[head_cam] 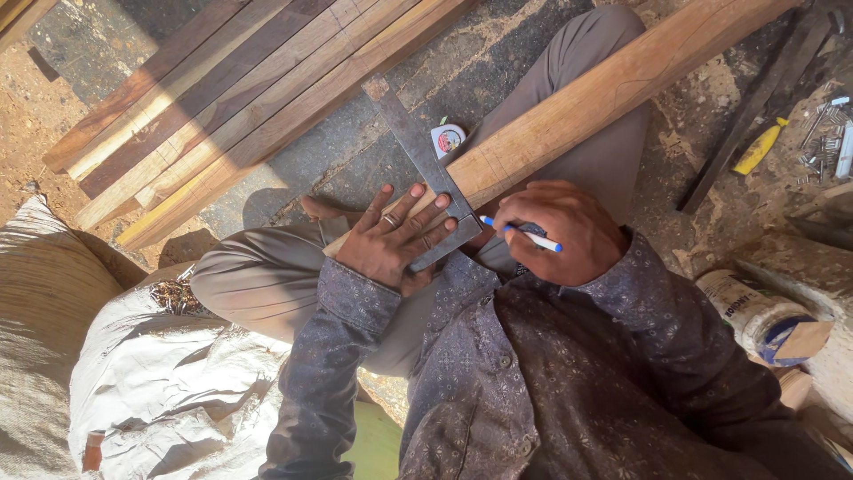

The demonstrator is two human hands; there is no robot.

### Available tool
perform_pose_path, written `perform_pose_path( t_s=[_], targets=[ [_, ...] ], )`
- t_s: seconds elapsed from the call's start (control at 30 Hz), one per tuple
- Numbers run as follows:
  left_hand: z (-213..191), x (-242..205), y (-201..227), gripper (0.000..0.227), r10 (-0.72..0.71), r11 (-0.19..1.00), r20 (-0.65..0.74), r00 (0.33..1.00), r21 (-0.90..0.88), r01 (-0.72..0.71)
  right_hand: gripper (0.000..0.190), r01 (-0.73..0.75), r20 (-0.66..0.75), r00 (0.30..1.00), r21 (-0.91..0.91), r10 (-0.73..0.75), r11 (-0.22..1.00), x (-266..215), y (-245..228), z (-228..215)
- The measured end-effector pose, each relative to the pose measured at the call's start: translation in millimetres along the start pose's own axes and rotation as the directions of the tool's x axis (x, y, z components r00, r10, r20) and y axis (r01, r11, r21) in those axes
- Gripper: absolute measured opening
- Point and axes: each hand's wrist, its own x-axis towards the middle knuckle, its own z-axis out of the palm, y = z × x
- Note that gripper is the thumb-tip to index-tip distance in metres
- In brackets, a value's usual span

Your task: The person sits on the floor and uses a metal square and a blue marker to draw straight lines on several wooden planks. They measure and mark each plank individually, moving from one to the next in a repetitive sequence.

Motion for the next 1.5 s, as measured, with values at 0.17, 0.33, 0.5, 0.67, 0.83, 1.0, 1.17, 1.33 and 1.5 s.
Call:
perform_pose_path(
  t_s=[0.17,0.33,0.5,0.67,0.83,1.0,1.17,1.33,1.5],
  targets=[
    [1,-2,0,0.088,0.0,1.0,-0.027,1.0,-0.003,0.0,0.039,0.237,-0.067,0.957,-0.373,-0.281,0.897,7,22,22],
    [3,-7,-4,0.088,0.005,0.998,-0.031,0.999,-0.064,-0.007,0.047,0.195,-0.073,0.964,-0.465,-0.257,0.864,9,46,48],
    [2,-19,-6,0.086,-0.015,0.999,-0.029,0.999,-0.039,0.014,0.054,0.193,-0.106,0.954,-0.501,-0.281,0.844,5,51,57],
    [0,-23,-6,0.084,-0.007,0.999,-0.065,0.998,-0.038,0.005,0.056,0.192,-0.126,0.95,-0.483,-0.285,0.854,7,49,58],
    [-2,-21,-4,0.085,-0.035,0.998,-0.015,0.999,-0.061,0.034,0.055,0.178,-0.13,0.955,-0.466,-0.266,0.867,6,49,58],
    [-4,-21,-6,0.085,-0.022,0.998,-0.022,1.0,-0.06,0.021,0.058,0.182,-0.139,0.95,-0.484,-0.28,0.856,7,49,58],
    [0,-24,-6,0.083,-0.027,0.998,-0.035,0.999,-0.058,0.025,0.058,0.183,-0.141,0.95,-0.469,-0.278,0.864,5,51,60],
    [2,-26,-7,0.085,-0.022,0.997,-0.061,0.998,-0.078,0.017,0.059,0.178,-0.14,0.951,-0.482,-0.275,0.858,6,53,63],
    [0,-27,-7,0.085,-0.04,0.994,-0.03,0.999,-0.106,0.036,0.061,0.179,-0.153,0.946,-0.491,-0.286,0.852,7,55,65]
  ],
)
